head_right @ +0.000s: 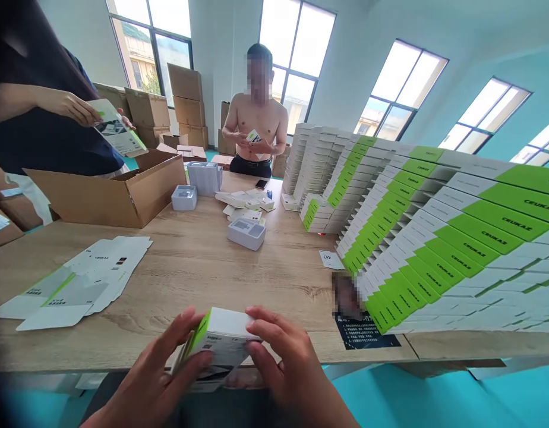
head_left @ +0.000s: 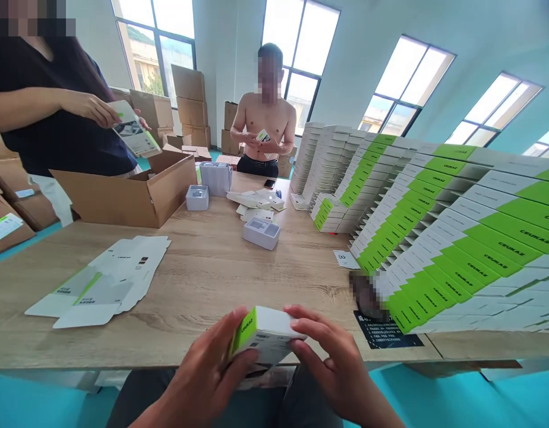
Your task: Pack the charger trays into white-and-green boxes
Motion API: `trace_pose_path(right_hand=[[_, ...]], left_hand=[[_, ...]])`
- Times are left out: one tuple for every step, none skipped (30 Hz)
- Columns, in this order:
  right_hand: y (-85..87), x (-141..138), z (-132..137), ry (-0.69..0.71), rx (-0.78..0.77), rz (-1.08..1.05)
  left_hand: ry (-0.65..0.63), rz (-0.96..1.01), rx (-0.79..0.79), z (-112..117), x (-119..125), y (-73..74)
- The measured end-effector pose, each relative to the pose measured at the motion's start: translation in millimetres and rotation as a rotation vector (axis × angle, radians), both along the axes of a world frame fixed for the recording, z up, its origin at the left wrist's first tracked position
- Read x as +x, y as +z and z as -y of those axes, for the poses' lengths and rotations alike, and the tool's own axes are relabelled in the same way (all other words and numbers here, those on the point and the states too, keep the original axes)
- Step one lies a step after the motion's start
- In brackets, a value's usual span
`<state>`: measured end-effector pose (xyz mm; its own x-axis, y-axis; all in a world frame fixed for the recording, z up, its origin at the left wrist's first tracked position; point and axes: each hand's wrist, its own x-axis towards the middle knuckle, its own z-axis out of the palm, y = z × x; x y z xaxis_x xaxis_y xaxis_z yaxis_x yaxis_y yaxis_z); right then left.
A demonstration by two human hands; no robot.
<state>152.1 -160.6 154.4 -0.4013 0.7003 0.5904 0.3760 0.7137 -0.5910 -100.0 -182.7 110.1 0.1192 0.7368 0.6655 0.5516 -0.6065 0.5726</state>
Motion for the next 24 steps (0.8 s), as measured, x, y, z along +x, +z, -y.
trace_pose_path(right_hand=[[3.8, 1, -1, -0.009, 0.019, 0.006], [6.3, 2, -2, -0.018, 0.032, 0.002], [7.7, 3, -3, -0.026, 0.036, -0.007], [8.1, 4, -4, -0.029, 0.037, -0.017], [7.9, 5, -5, -0.028, 0.036, -0.024], [7.4, 6, -6, -0.025, 0.036, -0.029], [6.8, 7, -6, -0.025, 0.033, -0.034], [6.3, 8, -6, -0.033, 0.019, -0.043], [5.8, 9, -7, -0.05, -0.01, -0.056], [5.5, 10, -7, -0.073, -0.054, -0.075], [5.2, 11, -9, -0.1, -0.112, -0.092], [5.0, 12, -11, -0.128, -0.178, -0.099], [4.7, 12, -13, -0.156, -0.245, -0.088], [4.5, 11, -16, -0.184, -0.304, -0.062], [4.2, 10, -20, -0.209, -0.347, -0.028], [3.6, 8, -24, -0.228, -0.376, 0.007], [2.7, 5, -27, -0.242, -0.389, 0.034], [1.2, 3, -31, -0.25, -0.389, 0.046], [-1.4, 0, -34, -0.252, -0.381, 0.041], [-5.3, -2, -37, -0.252, -0.365, 0.022], [-10.8, -3, -41, -0.258, -0.345, 0.001], [-17.8, -4, -46, -0.272, -0.317, -0.016], [-26.1, -2, -54, -0.294, -0.279, -0.019], [-34.9, 2, -64, -0.321, -0.228, -0.007]], left_hand=[[-0.038, -0.062, 0.023, -3, -1, 8.6], [-0.067, -0.13, 0.037, -6, -1, 16.3], [-0.084, -0.191, 0.044, -9, -2, 22.8], [-0.088, -0.233, 0.052, -12, -2, 28.1], [-0.096, -0.261, 0.062, -14, -2, 32.1], [-0.107, -0.273, 0.078, -17, -1, 35.0], [-0.126, -0.275, 0.105, -20, 0, 37.2], [-0.15, -0.282, 0.144, -23, 1, 39.0], [-0.175, -0.296, 0.198, -27, 2, 40.9], [-0.196, -0.316, 0.266, -32, 4, 43.0], [-0.208, -0.345, 0.339, -37, 6, 45.5], [-0.214, -0.384, 0.408, -42, 8, 48.4], [-0.215, -0.436, 0.463, -48, 11, 51.4], [-0.205, -0.491, 0.502, -53, 14, 54.1], [-0.186, -0.546, 0.534, -57, 17, 56.1], [-0.165, -0.599, 0.561, -61, 21, 56.8], [-0.153, -0.644, 0.582, -65, 24, 55.9], [-0.147, -0.673, 0.598, -68, 27, 53.1], [-0.143, -0.678, 0.609, -72, 30, 48.2], [-0.142, -0.668, 0.611, -76, 32, 41.4], [-0.143, -0.643, 0.615, -80, 33, 32.9], [-0.14, -0.599, 0.615, -86, 34, 23.0], [-0.135, -0.551, 0.611, -92, 35, 12.3], [-0.13, -0.5, 0.607, -100, 36, 1.1]])
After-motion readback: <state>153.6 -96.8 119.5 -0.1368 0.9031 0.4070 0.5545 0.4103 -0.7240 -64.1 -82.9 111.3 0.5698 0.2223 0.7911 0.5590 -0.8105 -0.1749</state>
